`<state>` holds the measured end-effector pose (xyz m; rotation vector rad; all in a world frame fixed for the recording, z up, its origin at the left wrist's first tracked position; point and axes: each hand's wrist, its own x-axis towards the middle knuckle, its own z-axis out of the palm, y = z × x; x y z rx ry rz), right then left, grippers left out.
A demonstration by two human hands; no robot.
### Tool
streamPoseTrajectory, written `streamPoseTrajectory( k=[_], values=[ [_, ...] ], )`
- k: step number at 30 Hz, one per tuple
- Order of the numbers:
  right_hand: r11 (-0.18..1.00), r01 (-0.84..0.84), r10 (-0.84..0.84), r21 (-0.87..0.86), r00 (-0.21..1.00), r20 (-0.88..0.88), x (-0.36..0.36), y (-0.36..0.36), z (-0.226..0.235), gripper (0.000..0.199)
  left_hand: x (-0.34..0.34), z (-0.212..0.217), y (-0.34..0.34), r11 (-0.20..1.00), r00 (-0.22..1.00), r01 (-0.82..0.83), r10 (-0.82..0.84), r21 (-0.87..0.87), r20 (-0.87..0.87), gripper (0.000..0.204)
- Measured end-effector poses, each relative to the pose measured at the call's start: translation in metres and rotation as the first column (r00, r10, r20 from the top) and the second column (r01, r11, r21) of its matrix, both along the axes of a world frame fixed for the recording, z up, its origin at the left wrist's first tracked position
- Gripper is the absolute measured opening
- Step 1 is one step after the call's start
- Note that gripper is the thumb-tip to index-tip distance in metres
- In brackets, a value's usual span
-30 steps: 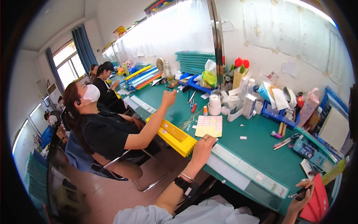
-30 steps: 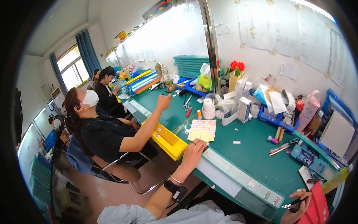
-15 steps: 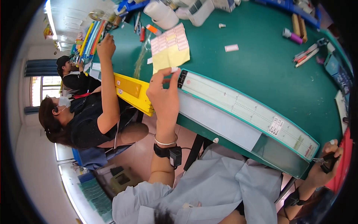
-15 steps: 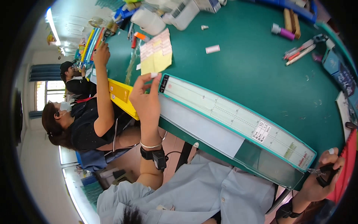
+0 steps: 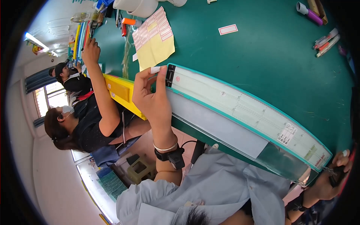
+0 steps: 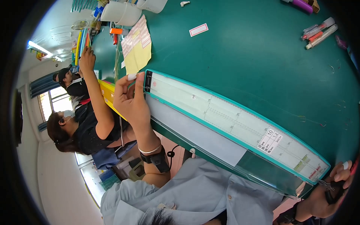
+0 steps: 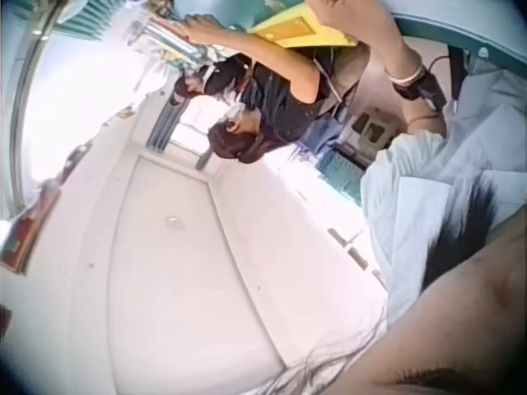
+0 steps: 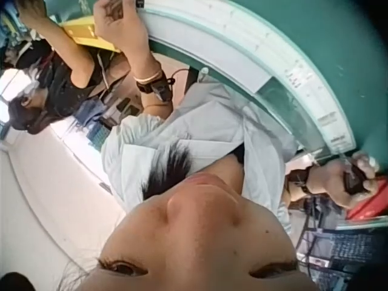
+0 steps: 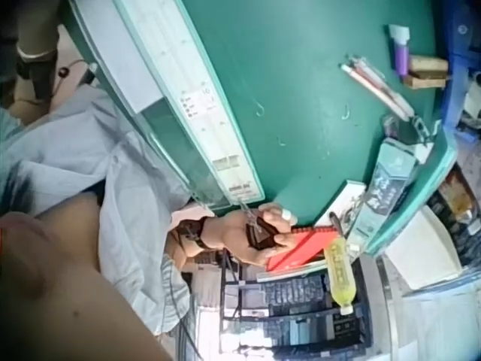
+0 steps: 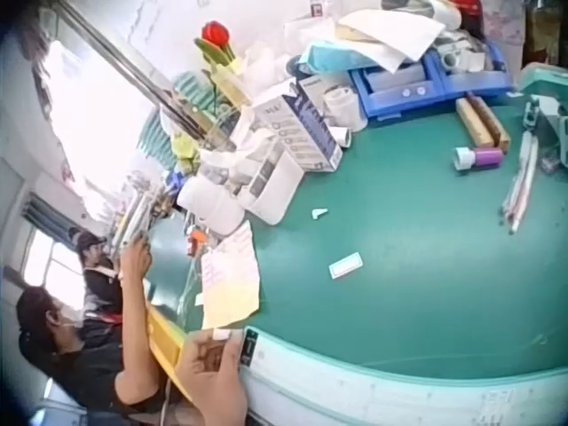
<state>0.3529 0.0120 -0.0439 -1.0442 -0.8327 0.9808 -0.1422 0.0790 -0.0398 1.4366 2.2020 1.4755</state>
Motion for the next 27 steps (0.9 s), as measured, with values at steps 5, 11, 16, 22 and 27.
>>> streamPoseTrajectory(
  k=[5,11,16,22,27],
  values=[
    [0.992,0.124,-0.123,-0.038,0.992,0.021,-0.015,0.005,0.004,0.028,0.002,-0.002,0.005,0.999,0.999,0.043,-0.043,0.015,-0.013,0.02],
    [0.999,-0.024,0.022,-0.046,0.999,-0.033,0.005,-0.001,-0.003,0.028,-0.001,-0.001,0.007,0.998,0.998,0.064,-0.064,0.026,0.009,0.021],
    [0.991,-0.132,0.131,-0.024,0.991,-0.025,0.012,-0.001,-0.002,0.028,0.002,0.004,0.005,0.998,0.998,0.063,-0.063,0.024,0.005,0.021],
    [0.997,0.033,-0.029,-0.066,0.998,0.051,-0.006,0.001,0.006,0.032,0.011,0.0,0.003,0.996,0.995,0.093,-0.093,-0.006,-0.037,0.022],
    [0.99,0.142,-0.143,0.027,0.988,0.059,-0.02,0.001,0.01,0.041,0.026,0.012,0.002,0.983,0.955,0.131,-0.159,-0.125,-0.249,0.028]
  ],
)
